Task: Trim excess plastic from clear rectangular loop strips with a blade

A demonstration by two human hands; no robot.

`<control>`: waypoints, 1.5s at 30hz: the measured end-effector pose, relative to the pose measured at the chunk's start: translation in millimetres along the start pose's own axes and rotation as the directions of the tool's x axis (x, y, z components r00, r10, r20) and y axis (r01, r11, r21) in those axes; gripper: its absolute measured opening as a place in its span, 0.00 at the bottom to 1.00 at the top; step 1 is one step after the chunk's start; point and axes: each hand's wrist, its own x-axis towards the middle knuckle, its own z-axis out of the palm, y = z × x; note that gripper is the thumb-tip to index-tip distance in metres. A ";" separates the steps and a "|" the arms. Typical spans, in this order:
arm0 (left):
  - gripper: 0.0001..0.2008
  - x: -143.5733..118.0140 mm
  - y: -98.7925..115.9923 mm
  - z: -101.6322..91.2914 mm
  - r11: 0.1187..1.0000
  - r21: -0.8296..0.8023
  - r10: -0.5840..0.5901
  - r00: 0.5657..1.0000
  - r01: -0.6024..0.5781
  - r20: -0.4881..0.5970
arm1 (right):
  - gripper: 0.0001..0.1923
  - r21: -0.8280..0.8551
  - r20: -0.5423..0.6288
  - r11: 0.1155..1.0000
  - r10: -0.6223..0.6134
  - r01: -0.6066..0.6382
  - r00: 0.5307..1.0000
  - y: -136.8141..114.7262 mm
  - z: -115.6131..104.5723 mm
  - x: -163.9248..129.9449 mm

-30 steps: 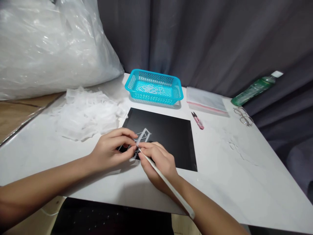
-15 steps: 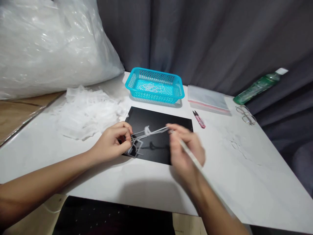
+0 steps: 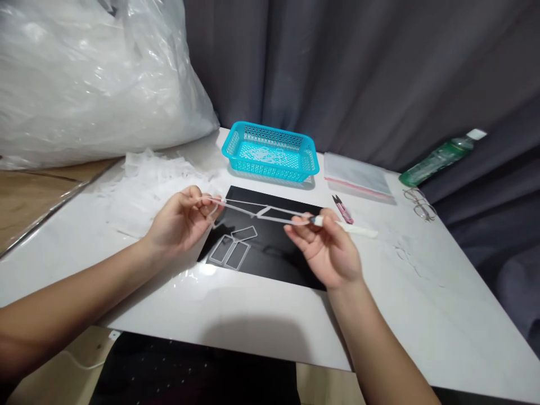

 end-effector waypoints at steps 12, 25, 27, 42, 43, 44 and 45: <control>0.08 -10.8 -2.9 6.3 0.960 -0.002 -0.276 0.941 0.281 0.199 | 0.09 0.069 0.216 0.981 0.165 -0.184 0.962 31.2 31.3 -16.2; 0.04 -22.9 -4.6 -5.2 0.307 0.782 0.012 0.824 -0.542 0.566 | 0.06 -0.082 0.236 0.936 0.353 -0.344 0.905 19.9 22.8 -18.4; 0.03 -20.1 -2.1 -8.1 0.196 0.774 -0.014 0.788 -0.602 0.616 | 0.05 -0.102 0.283 0.919 0.394 -0.381 0.875 19.7 19.1 -17.6; 0.07 -12.0 10.4 -22.0 0.136 0.625 0.113 0.639 -0.769 0.761 | 0.04 0.041 0.391 0.896 0.392 -0.441 0.833 23.3 28.6 -22.1; 0.09 -13.3 8.5 -20.9 0.210 0.584 0.054 0.605 -0.784 0.794 | 0.03 0.071 0.348 0.909 0.364 -0.411 0.864 23.0 32.3 -22.8; 0.11 -14.5 6.5 -19.6 0.287 0.549 0.001 0.574 -0.785 0.819 | 0.03 0.099 0.302 0.919 0.338 -0.382 0.891 22.8 35.7 -23.5; 0.13 -15.6 4.5 -18.0 0.355 0.525 -0.041 0.548 -0.773 0.835 | 0.03 0.129 0.258 0.925 0.317 -0.357 0.913 22.6 38.7 -24.3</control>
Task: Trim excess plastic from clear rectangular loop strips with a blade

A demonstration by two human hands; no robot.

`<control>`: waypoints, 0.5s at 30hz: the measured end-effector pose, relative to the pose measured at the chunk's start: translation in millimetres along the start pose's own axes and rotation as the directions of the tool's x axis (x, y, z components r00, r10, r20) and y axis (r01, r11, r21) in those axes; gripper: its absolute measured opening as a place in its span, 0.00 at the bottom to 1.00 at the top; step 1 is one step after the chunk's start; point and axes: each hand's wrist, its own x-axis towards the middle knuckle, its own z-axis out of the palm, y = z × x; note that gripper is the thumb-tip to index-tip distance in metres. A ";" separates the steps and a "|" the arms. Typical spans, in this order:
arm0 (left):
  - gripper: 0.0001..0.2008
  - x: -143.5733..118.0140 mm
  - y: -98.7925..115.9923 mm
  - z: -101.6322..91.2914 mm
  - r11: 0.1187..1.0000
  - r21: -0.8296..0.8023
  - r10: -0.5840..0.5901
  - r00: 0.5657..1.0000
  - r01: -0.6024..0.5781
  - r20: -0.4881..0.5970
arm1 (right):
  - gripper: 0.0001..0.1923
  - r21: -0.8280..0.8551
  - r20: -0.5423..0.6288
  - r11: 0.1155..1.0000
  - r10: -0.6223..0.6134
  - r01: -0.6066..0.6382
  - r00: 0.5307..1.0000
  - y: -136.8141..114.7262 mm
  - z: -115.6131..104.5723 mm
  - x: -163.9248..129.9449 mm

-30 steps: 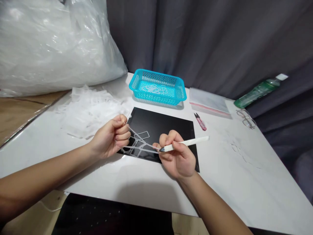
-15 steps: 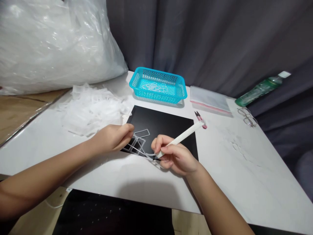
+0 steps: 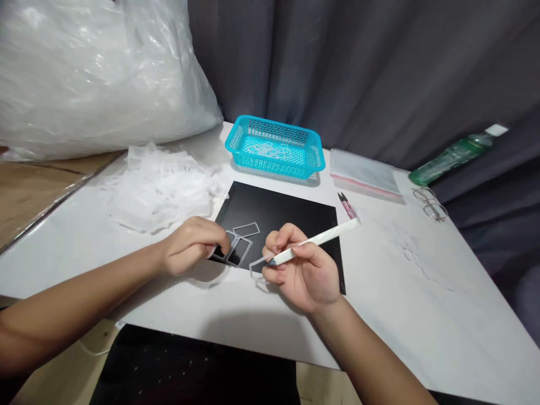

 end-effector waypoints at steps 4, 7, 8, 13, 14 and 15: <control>0.15 4.7 7.0 9.3 0.984 -0.173 -0.028 0.997 0.040 0.072 | 0.02 0.105 -0.129 0.992 -0.063 0.077 0.990 1.9 7.5 -1.5; 0.17 8.2 15.6 16.2 0.924 -0.310 -0.187 0.971 0.224 0.146 | 0.03 0.166 -0.189 0.982 -0.061 0.093 0.980 3.4 10.3 -3.8; 0.18 9.2 18.4 18.5 0.891 -0.347 -0.239 0.953 0.292 0.188 | 0.03 0.178 -0.201 0.979 -0.060 0.096 0.978 3.9 11.0 -4.6; 0.11 12.5 25.8 26.8 0.771 -0.514 -0.340 0.925 0.377 0.169 | 0.02 0.161 -0.190 0.978 -0.101 0.132 0.977 7.2 10.7 -7.7; 0.10 13.0 26.0 27.3 0.743 -0.562 -0.355 0.926 0.365 0.132 | 0.03 0.147 -0.175 0.979 -0.116 0.142 0.978 8.2 9.6 -8.0; 0.10 13.4 26.1 27.3 0.709 -0.610 -0.367 0.924 0.353 0.109 | 0.03 0.129 -0.157 0.980 -0.130 0.150 0.979 9.4 8.5 -8.2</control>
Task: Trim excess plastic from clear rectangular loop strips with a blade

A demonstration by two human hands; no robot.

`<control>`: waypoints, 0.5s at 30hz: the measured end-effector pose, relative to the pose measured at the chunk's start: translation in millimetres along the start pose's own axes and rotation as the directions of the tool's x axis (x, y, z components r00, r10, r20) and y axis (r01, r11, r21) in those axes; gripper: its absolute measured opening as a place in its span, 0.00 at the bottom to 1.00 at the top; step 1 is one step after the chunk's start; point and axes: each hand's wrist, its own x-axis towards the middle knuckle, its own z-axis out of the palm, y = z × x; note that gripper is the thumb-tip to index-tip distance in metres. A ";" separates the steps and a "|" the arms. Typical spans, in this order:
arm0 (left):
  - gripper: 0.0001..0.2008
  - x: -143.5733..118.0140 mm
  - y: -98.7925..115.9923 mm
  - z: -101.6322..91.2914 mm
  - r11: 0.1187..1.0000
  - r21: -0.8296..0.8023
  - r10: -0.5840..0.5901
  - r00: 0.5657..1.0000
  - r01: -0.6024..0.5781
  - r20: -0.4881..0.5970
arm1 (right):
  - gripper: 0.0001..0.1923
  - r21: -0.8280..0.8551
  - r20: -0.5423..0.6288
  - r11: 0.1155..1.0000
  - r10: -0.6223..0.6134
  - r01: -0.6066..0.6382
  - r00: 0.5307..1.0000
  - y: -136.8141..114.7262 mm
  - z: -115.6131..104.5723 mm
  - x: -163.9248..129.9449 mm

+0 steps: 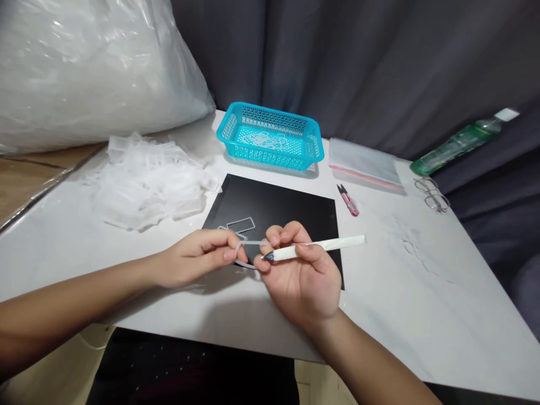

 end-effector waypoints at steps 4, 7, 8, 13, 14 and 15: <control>0.11 0.2 2.3 -2.8 0.975 -0.221 -0.021 0.999 0.027 0.026 | 0.06 -0.139 0.080 0.990 0.009 0.002 0.997 6.2 -5.3 0.8; 0.13 -1.1 3.3 -6.0 0.962 -0.273 -0.015 1.000 0.014 0.001 | 0.10 -0.250 0.103 0.967 -0.023 0.048 0.994 11.3 -7.8 3.7; 0.12 -1.8 3.4 -6.8 0.968 -0.252 -0.011 1.000 0.005 -0.023 | 0.11 -0.271 0.098 0.958 -0.065 0.089 0.993 12.5 -8.7 5.4; 0.12 -6.4 5.3 -8.4 0.999 -0.032 0.018 0.996 -0.021 -0.085 | 0.13 -0.395 0.143 0.844 -0.334 0.363 0.932 16.4 -16.3 12.7; 0.12 -7.2 5.8 -8.3 1.000 0.000 0.028 0.997 -0.028 -0.078 | 0.13 -0.441 0.168 0.795 -0.383 0.416 0.909 17.2 -17.7 12.5; 0.13 -7.9 6.2 -8.2 0.999 0.026 0.035 0.997 -0.033 -0.065 | 0.12 -0.490 0.195 0.743 -0.417 0.457 0.888 18.1 -18.6 11.4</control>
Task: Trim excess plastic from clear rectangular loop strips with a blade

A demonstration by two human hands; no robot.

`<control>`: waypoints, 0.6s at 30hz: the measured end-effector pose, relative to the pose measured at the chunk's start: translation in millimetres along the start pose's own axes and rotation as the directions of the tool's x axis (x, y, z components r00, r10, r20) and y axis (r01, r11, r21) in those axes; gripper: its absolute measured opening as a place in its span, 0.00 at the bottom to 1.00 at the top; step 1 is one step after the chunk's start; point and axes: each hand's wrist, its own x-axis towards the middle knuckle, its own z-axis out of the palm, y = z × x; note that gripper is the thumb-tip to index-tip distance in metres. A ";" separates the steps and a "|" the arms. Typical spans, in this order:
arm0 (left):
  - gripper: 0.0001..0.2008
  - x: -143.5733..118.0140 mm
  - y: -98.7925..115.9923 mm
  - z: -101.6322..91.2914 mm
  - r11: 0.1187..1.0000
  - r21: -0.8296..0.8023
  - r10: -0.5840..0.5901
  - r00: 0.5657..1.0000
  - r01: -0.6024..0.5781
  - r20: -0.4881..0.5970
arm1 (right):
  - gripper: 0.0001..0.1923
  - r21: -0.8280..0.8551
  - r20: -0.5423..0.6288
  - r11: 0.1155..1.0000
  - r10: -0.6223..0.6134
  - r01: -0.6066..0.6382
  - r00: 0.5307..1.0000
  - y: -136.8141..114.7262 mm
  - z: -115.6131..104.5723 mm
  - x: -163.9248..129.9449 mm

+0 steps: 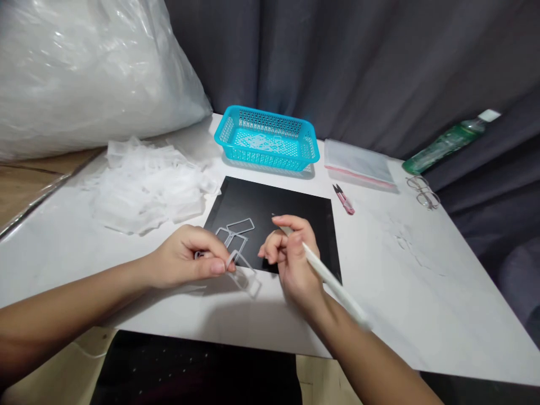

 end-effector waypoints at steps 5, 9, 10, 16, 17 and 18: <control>0.13 -1.0 0.1 -0.9 0.996 0.053 0.066 0.994 -0.070 0.082 | 0.07 -0.229 0.218 0.973 0.018 0.033 0.976 -2.4 3.2 -11.1; 0.11 -1.2 1.6 -3.2 0.983 0.092 0.142 0.979 -0.156 0.144 | 0.13 -0.269 0.287 0.947 -0.094 0.175 0.953 -2.9 4.6 -12.7; 0.11 -1.4 2.3 -3.8 0.978 0.112 0.161 0.976 -0.178 0.147 | 0.14 -0.282 0.297 0.933 -0.137 0.224 0.945 -2.7 4.3 -12.0; 0.15 -3.0 3.1 -7.3 0.939 0.155 0.280 0.945 -0.307 0.171 | 0.16 -0.307 0.359 0.850 -0.312 0.427 0.880 -5.1 3.7 -9.4; 0.14 -3.2 2.5 -7.6 0.932 0.154 0.303 0.937 -0.330 0.171 | 0.16 -0.298 0.362 0.851 -0.319 0.433 0.876 -5.9 4.1 -9.7; 0.14 -3.4 1.9 -7.7 0.924 0.155 0.323 0.932 -0.348 0.166 | 0.16 -0.290 0.364 0.853 -0.322 0.435 0.874 -6.7 4.7 -10.0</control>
